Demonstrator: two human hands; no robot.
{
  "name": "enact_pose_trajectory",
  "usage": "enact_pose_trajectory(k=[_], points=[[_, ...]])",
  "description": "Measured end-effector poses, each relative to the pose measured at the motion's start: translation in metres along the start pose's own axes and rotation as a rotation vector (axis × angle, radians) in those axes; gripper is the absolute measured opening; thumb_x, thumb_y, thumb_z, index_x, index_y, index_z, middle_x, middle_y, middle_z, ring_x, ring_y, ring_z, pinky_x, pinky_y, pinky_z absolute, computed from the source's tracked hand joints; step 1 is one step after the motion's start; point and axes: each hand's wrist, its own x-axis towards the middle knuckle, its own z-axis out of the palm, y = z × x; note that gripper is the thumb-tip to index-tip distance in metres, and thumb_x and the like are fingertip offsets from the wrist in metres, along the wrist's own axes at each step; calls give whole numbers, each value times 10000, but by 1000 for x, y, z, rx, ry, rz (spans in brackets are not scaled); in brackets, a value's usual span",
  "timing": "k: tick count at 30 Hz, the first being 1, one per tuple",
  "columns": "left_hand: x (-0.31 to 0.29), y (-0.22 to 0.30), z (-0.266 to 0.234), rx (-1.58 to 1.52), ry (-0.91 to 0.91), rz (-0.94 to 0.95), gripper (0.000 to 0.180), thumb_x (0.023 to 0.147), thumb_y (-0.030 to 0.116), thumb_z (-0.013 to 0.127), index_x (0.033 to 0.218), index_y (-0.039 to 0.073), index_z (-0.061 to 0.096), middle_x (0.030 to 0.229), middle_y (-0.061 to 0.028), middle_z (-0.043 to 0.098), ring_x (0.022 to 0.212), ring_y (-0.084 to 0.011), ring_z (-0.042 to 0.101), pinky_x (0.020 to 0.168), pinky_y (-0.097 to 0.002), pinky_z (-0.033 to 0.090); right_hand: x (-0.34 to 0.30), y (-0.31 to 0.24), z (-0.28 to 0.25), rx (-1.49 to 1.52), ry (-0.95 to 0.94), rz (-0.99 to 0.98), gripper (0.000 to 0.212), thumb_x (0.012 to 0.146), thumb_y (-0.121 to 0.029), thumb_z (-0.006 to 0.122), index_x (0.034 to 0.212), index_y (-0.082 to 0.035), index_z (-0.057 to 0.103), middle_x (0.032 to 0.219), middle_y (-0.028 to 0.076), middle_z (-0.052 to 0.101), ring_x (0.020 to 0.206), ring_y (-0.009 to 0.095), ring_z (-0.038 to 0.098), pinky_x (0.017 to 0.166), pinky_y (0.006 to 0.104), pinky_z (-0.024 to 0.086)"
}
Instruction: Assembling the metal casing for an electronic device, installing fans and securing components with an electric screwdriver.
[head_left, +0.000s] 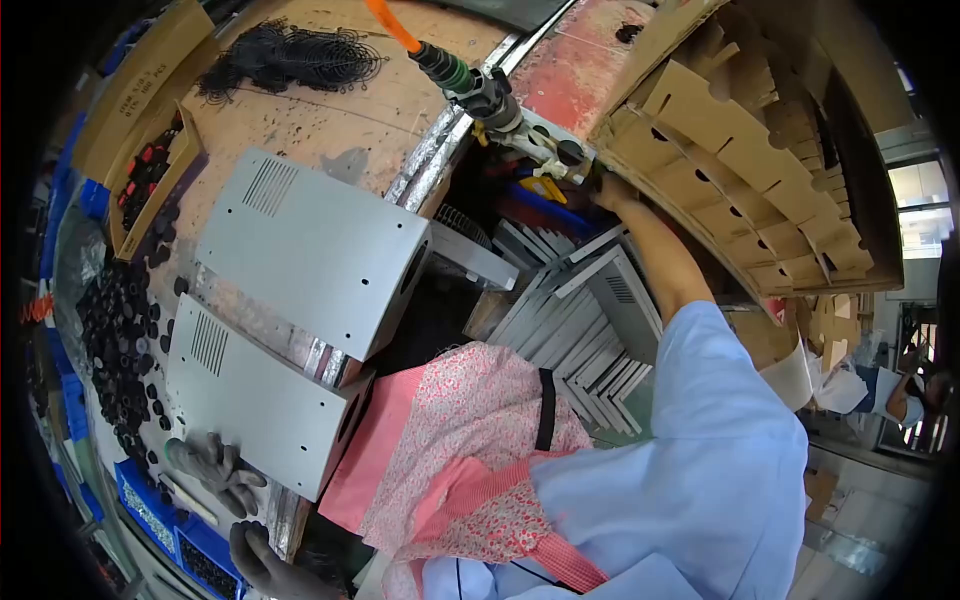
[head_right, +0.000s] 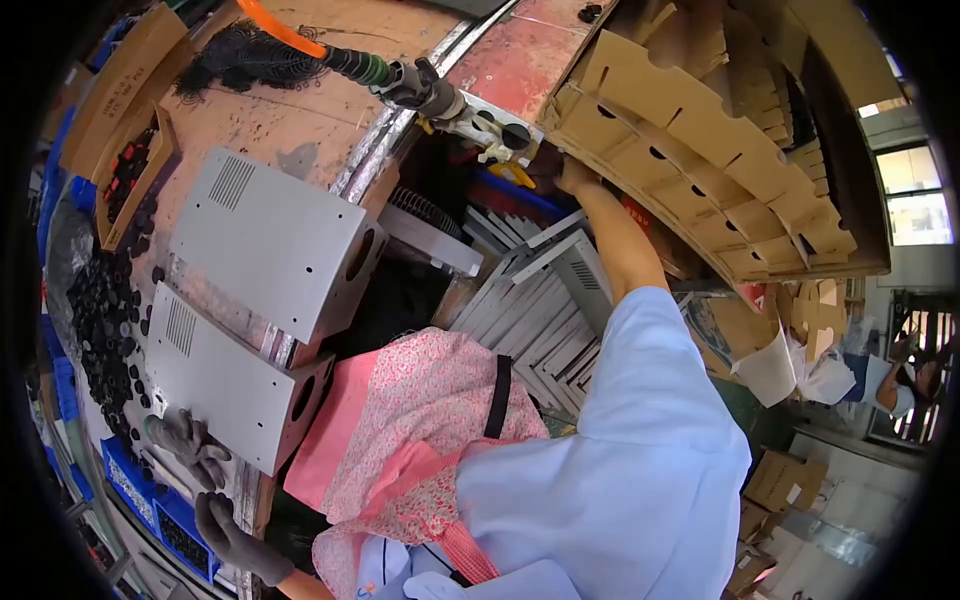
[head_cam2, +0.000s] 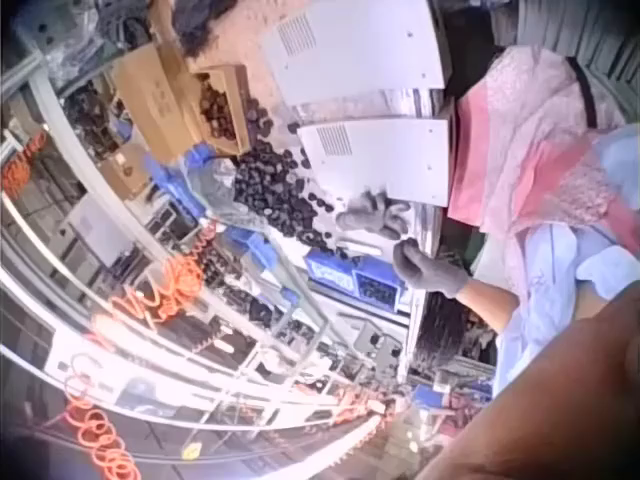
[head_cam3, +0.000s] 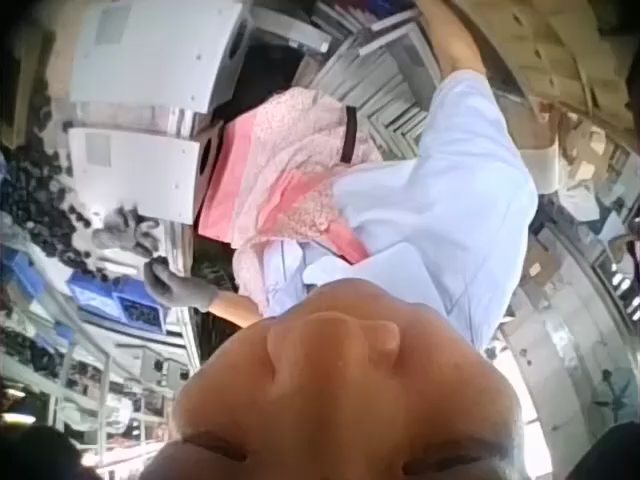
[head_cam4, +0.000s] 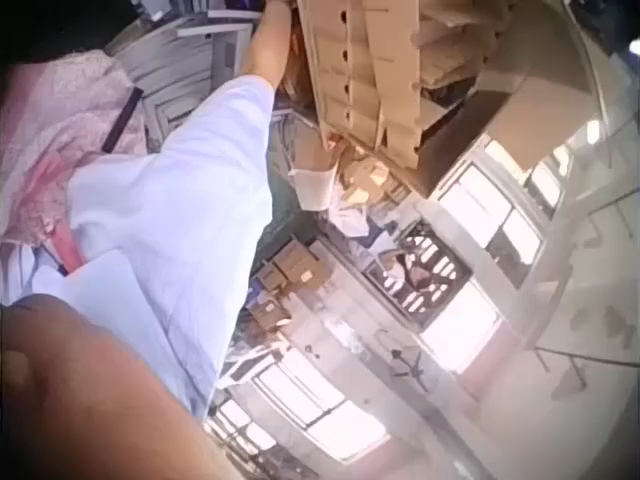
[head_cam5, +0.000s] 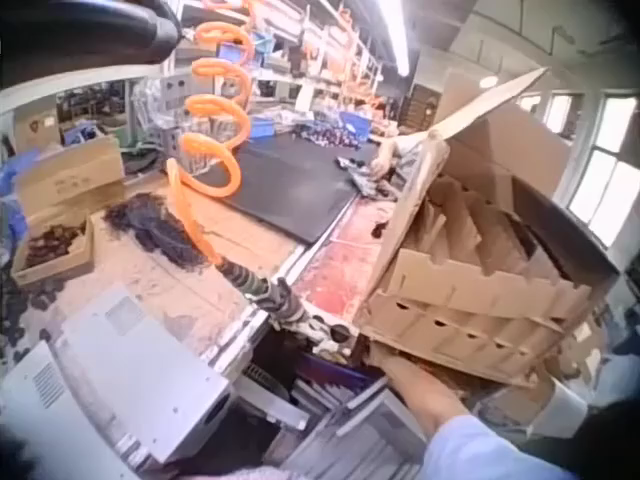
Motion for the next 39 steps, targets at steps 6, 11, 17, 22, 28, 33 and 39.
enact_pose_trajectory(k=[6, 11, 17, 22, 28, 33, 39], points=[[-1, -1, 2, 73, 31, -24, 267, 906, 142, 519, 1111, -28, 544, 1024, -92, 584, 930, -167, 559, 816, -279, 460, 27, -13, 2, 480, -146, 121, 627, 626, -328, 689, 1146, -21, 521, 830, 146, 629, 631, 244, 620, 554, 346, 514], [-3, -17, -16, 77, 22, -42, 258, 899, 138, 528, 1089, -34, 551, 983, -85, 592, 894, -148, 554, 800, -268, 454, -14, -53, -39, 751, -424, 117, 808, 678, -320, 668, 1338, -22, 309, 1029, 165, 619, 995, 261, 582, 842, 382, 463], [6, -8, 10, 46, -5, -48, 165, 842, 47, 571, 994, -13, 596, 978, -77, 620, 895, -135, 567, 811, -264, 449, 37, 28, 48, 747, -264, -96, 751, 751, -502, 615, 1300, -24, 430, 1110, 141, 566, 1015, 216, 521, 852, 317, 419], [3, 1, 0, 55, 26, 35, 155, 821, 32, 595, 969, -9, 607, 900, -49, 627, 820, -97, 575, 752, -230, 454, 73, 58, 75, 756, -447, 146, 452, 811, -388, 559, 1031, 6, 578, 773, 164, 599, 672, 257, 610, 420, 345, 455], [19, -5, 3, -89, 63, -20, 184, 826, 60, 599, 996, -9, 608, 859, -42, 621, 758, -82, 566, 699, -221, 453, 65, 47, 66, 593, -355, 90, 515, 851, -419, 530, 1153, -4, 499, 1038, 209, 545, 950, 316, 543, 724, 366, 388], [75, -6, -10, 17, 130, -106, 257, 848, 181, 589, 1058, 33, 606, 723, -31, 590, 582, -73, 523, 520, -214, 407, 52, 32, 44, 325, -229, -47, 518, 866, -376, 529, 1230, -13, 463, 1215, 239, 511, 1125, 369, 491, 956, 396, 368], [135, -13, -17, 12, -97, -246, 429, 888, 379, 487, 1193, 82, 535, 624, -17, 535, 490, -84, 468, 449, -222, 354, -143, -90, -107, 67, -61, -506, 355, 796, -186, 598, 1115, -39, 548, 1071, 202, 573, 1000, 336, 556, 845, 398, 449]])
